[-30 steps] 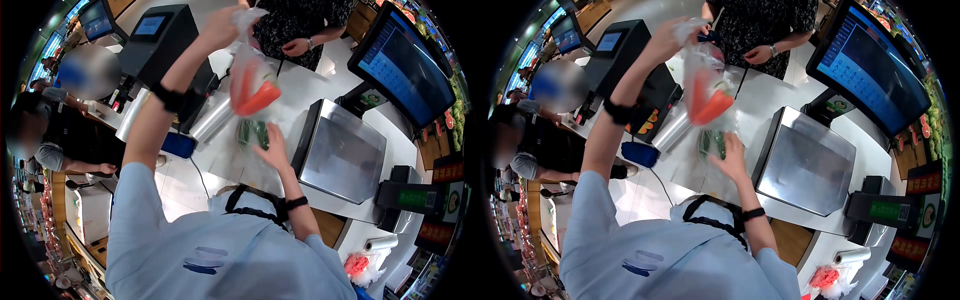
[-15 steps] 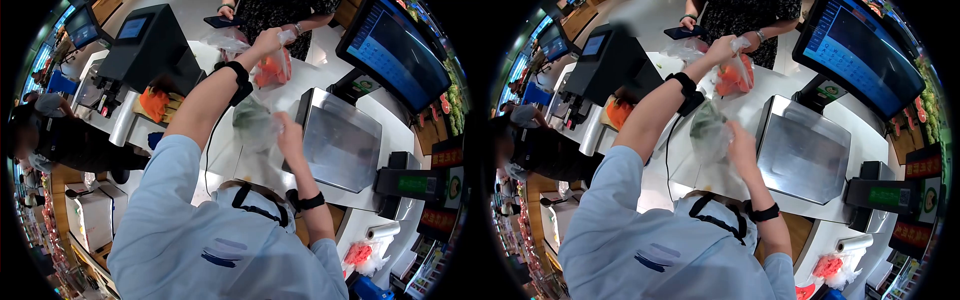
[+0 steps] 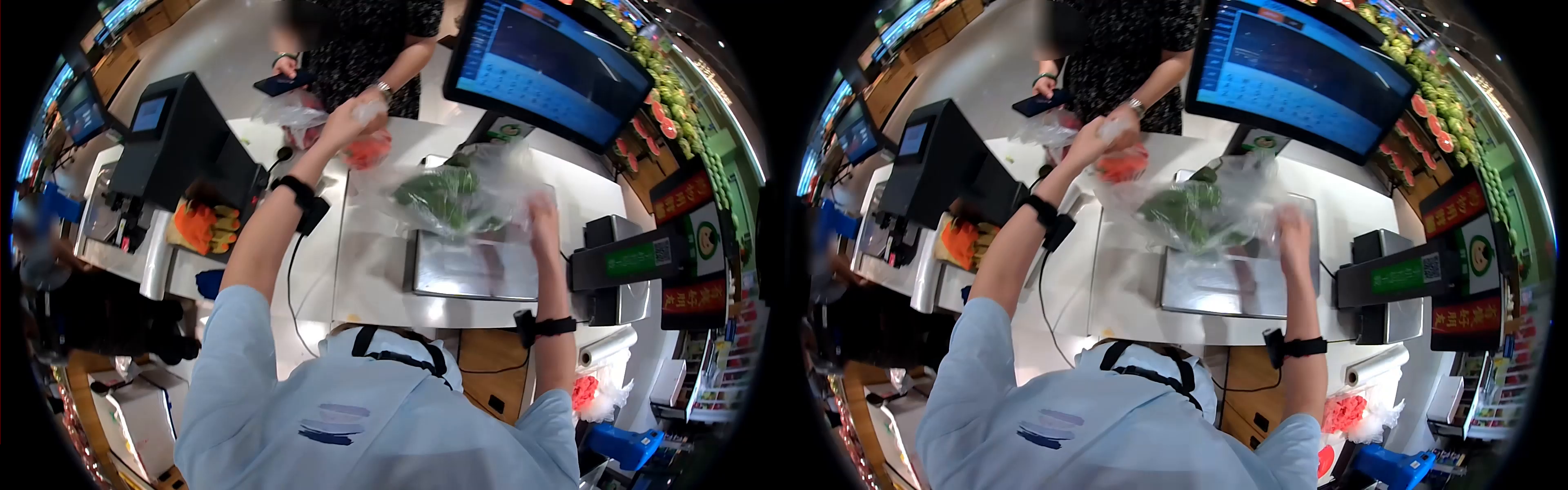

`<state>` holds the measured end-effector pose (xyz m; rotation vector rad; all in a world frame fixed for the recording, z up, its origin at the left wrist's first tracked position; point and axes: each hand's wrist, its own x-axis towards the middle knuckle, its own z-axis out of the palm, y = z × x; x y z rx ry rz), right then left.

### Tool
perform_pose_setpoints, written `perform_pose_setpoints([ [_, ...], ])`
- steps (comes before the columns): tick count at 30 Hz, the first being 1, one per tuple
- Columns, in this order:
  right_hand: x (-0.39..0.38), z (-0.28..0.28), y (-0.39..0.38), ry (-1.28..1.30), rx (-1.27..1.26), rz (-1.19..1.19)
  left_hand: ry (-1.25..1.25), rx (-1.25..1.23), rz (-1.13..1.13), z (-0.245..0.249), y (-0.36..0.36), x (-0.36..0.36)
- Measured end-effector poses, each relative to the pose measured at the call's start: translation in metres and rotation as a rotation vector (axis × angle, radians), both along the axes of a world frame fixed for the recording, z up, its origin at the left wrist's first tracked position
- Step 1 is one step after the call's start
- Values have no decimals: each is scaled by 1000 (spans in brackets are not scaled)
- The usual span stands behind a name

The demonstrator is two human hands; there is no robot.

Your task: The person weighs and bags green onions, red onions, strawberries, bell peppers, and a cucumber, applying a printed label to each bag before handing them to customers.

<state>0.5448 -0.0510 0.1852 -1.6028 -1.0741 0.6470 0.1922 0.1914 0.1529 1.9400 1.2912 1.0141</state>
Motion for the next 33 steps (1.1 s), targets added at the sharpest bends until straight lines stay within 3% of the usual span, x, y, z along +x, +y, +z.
perform_pose_setpoints([
  [2,22,-26,-22,220,-89,-16,-18,47,-24,-7,-7,-8],
  [3,34,-37,-32,210,-128,-68,-31,60,-6,-6,-15,-10],
  [5,44,-57,-45,252,47,-241,-46,78,2,-8,-25,-15],
  [7,81,-80,-54,243,47,-267,-271,-47,-50,-17,-31,-22],
  [9,100,-76,-63,237,56,-292,-326,-45,4,-26,-38,-23],
  [11,107,-51,-67,-190,-181,-325,-248,181,64,-47,-44,-25],
  [12,118,-56,-66,-307,-163,-309,-115,382,196,-44,-58,-20],
  [13,131,-67,-70,-426,-142,-293,-235,294,193,-32,-75,-15],
  [16,96,-17,-96,-747,78,-436,-256,398,234,-11,-136,-2],
  [17,69,9,-105,-697,166,-515,-237,383,210,-11,-157,-2],
  [20,47,13,-133,-724,437,-663,-223,343,191,-16,-204,3],
  [24,42,0,-150,-767,423,-713,-176,298,208,-26,-229,10],
  [33,55,-4,-159,-632,472,-767,-187,342,71,-20,-214,32],
])
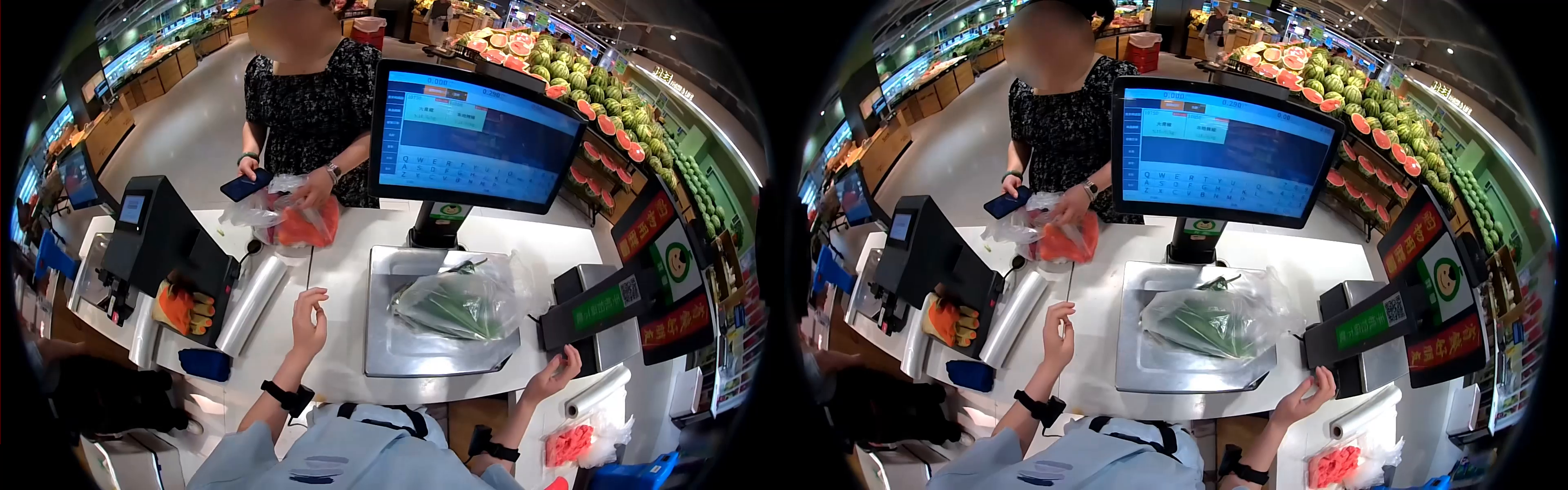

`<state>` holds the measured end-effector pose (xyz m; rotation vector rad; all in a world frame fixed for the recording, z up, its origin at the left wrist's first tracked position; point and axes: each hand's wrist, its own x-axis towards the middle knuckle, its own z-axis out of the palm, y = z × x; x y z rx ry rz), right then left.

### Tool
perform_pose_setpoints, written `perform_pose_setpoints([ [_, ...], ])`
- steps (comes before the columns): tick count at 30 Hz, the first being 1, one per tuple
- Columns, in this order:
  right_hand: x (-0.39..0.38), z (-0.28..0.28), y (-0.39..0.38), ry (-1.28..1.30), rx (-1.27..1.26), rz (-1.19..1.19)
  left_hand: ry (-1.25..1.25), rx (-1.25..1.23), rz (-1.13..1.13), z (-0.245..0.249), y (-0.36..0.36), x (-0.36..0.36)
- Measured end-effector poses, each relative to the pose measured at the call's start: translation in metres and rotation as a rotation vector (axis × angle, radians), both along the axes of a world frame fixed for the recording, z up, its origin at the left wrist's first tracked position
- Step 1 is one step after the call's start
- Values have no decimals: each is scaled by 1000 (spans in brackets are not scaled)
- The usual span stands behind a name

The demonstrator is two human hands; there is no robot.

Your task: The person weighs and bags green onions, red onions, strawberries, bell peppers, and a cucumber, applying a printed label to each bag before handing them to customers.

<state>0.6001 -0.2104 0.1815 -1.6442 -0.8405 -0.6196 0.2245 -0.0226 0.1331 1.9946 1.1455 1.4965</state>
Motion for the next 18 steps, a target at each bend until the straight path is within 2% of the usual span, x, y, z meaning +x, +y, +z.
perform_pose_setpoints([
  [13,14,-10,-4,69,87,6,45,5,-17,-8,4,13],
  [18,14,-7,2,32,99,-45,3,-116,22,-17,2,11],
])
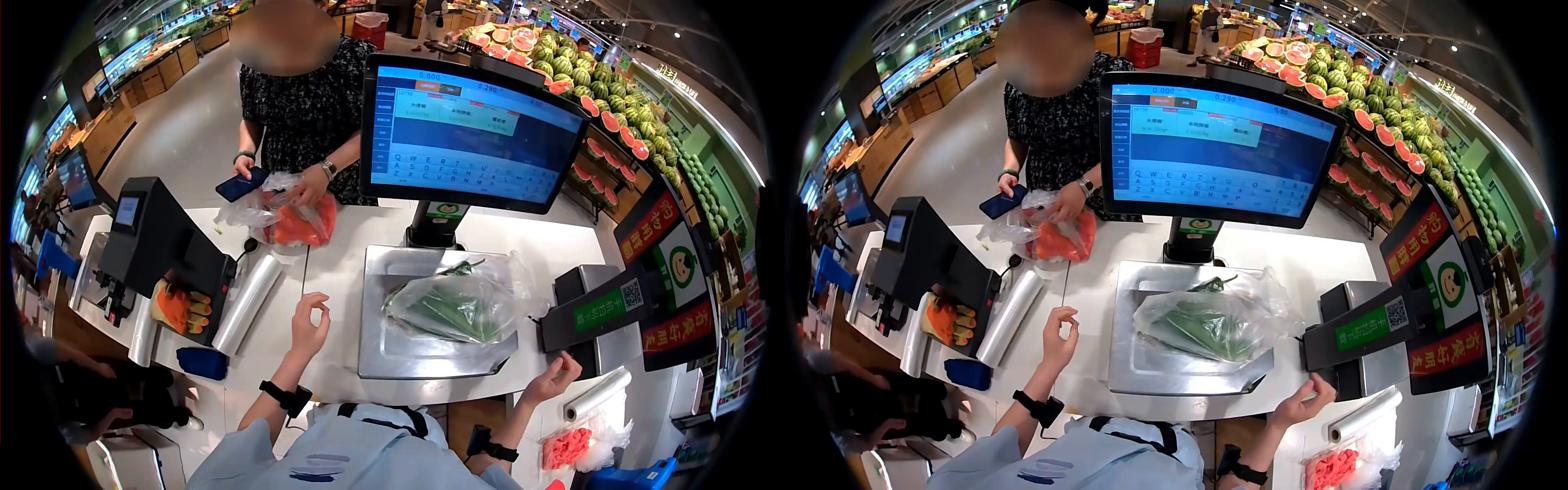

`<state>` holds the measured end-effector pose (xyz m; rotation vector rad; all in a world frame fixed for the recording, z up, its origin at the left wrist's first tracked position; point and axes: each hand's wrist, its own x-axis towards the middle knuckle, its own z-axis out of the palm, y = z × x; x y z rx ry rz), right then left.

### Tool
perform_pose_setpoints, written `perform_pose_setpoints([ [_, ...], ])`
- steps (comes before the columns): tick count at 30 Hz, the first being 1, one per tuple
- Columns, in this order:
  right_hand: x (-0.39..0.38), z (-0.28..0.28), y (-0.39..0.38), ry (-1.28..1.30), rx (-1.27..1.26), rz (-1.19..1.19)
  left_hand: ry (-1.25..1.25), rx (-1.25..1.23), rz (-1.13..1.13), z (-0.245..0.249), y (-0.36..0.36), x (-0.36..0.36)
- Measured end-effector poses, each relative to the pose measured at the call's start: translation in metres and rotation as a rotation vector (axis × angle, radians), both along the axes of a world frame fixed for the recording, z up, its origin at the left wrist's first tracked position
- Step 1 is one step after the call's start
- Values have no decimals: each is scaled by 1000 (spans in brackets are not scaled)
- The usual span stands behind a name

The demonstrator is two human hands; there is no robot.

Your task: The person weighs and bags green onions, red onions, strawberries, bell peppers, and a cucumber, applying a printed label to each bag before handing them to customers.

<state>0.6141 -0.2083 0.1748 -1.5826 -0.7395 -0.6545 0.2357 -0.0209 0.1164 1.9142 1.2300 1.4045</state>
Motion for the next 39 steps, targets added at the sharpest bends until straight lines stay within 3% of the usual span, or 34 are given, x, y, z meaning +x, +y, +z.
perform_pose_setpoints([
  [2,9,-12,-8,9,-182,108,3,-21,3,-3,0,-1],
  [3,8,-15,-1,44,-85,101,9,-43,12,-4,-1,-1],
  [7,5,-22,-3,302,-119,239,50,-50,22,0,-2,-1],
  [10,-4,-10,17,263,15,164,51,-68,28,2,-1,-1],
  [12,-14,6,25,479,314,242,45,-62,26,2,0,-2],
  [13,-10,5,24,480,314,241,45,-63,25,1,0,-2],
  [15,4,-1,22,-71,-15,234,44,-67,27,0,1,-4],
  [19,5,-19,11,128,-112,397,78,-83,47,3,1,-5],
  [25,1,-19,13,160,-141,422,83,-101,15,-2,4,-14],
  [32,-6,-7,21,147,-94,341,6,-209,11,-12,5,-31],
  [34,-7,-3,21,173,-201,314,-4,-243,4,-14,5,-36],
  [37,-15,2,33,124,-129,378,24,-226,22,-17,6,-43],
  [39,-28,18,41,31,-136,353,195,-127,51,-14,6,-48],
])
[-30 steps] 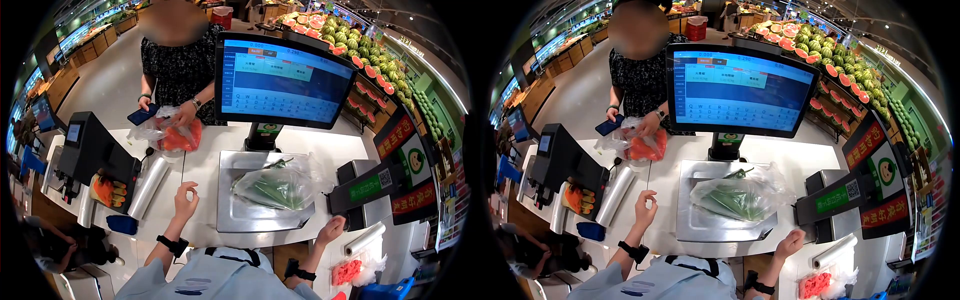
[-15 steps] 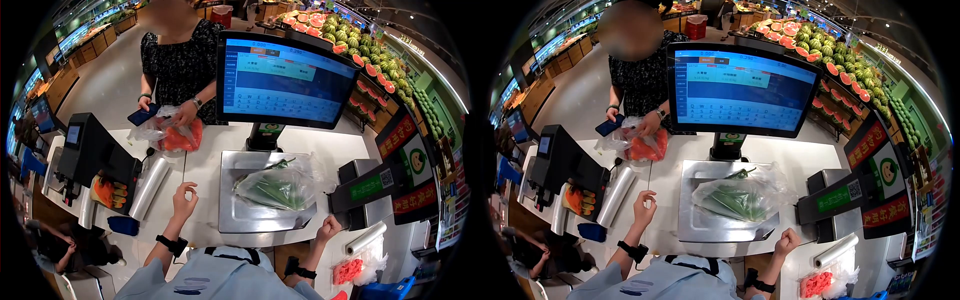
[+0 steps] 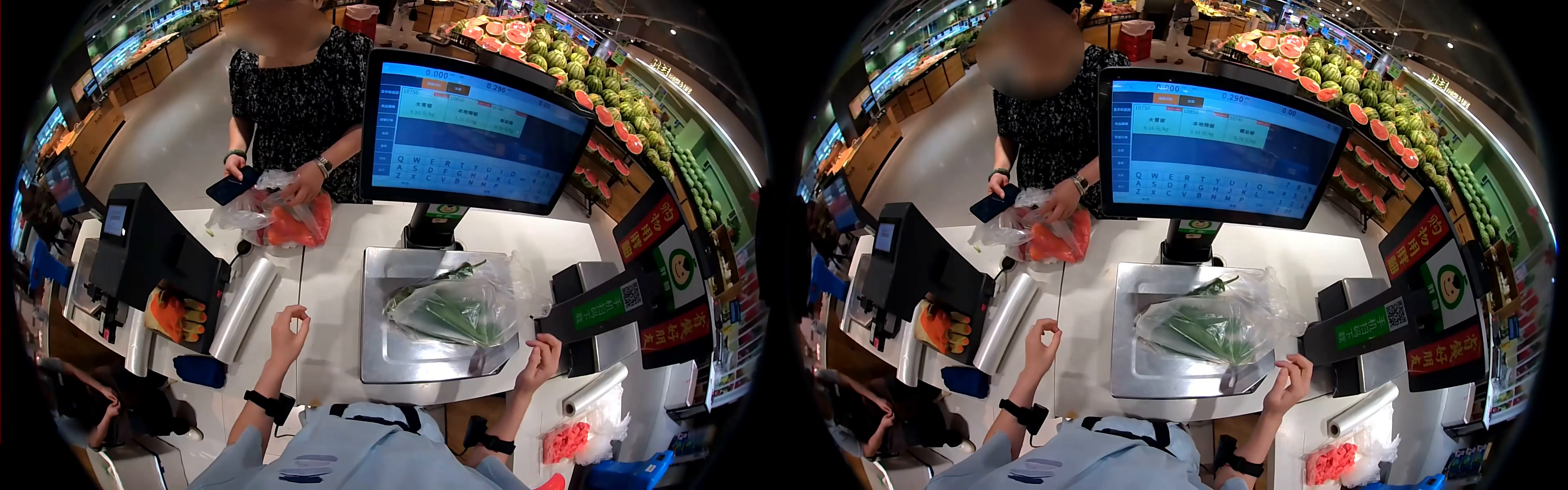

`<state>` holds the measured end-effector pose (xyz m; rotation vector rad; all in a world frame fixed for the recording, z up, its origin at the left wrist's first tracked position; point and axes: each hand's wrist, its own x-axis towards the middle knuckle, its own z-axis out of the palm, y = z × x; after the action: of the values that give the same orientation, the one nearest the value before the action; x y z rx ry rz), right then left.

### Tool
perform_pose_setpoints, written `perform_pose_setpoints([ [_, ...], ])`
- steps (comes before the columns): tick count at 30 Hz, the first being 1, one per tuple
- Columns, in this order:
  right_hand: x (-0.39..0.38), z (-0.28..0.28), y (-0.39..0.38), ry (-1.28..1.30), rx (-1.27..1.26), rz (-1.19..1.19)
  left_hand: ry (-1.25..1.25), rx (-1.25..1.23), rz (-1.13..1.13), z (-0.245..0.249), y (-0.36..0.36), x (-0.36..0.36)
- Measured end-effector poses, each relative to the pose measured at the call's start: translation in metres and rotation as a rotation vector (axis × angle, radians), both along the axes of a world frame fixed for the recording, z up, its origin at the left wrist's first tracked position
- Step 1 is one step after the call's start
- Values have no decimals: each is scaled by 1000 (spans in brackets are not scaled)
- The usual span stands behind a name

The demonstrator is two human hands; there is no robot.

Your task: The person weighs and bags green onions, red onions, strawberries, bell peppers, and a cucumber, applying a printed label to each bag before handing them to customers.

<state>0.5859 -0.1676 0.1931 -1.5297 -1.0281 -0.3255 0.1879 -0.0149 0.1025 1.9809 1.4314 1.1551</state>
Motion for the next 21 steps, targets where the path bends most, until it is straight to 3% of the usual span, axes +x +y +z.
perform_pose_setpoints([
  [3,5,-6,-5,-107,-7,-27,-4,4,11,-5,5,-4],
  [5,13,-19,-14,116,-117,98,-4,7,8,-4,8,-3],
  [21,14,-30,-18,123,-13,38,-23,-4,-77,-4,11,11],
])
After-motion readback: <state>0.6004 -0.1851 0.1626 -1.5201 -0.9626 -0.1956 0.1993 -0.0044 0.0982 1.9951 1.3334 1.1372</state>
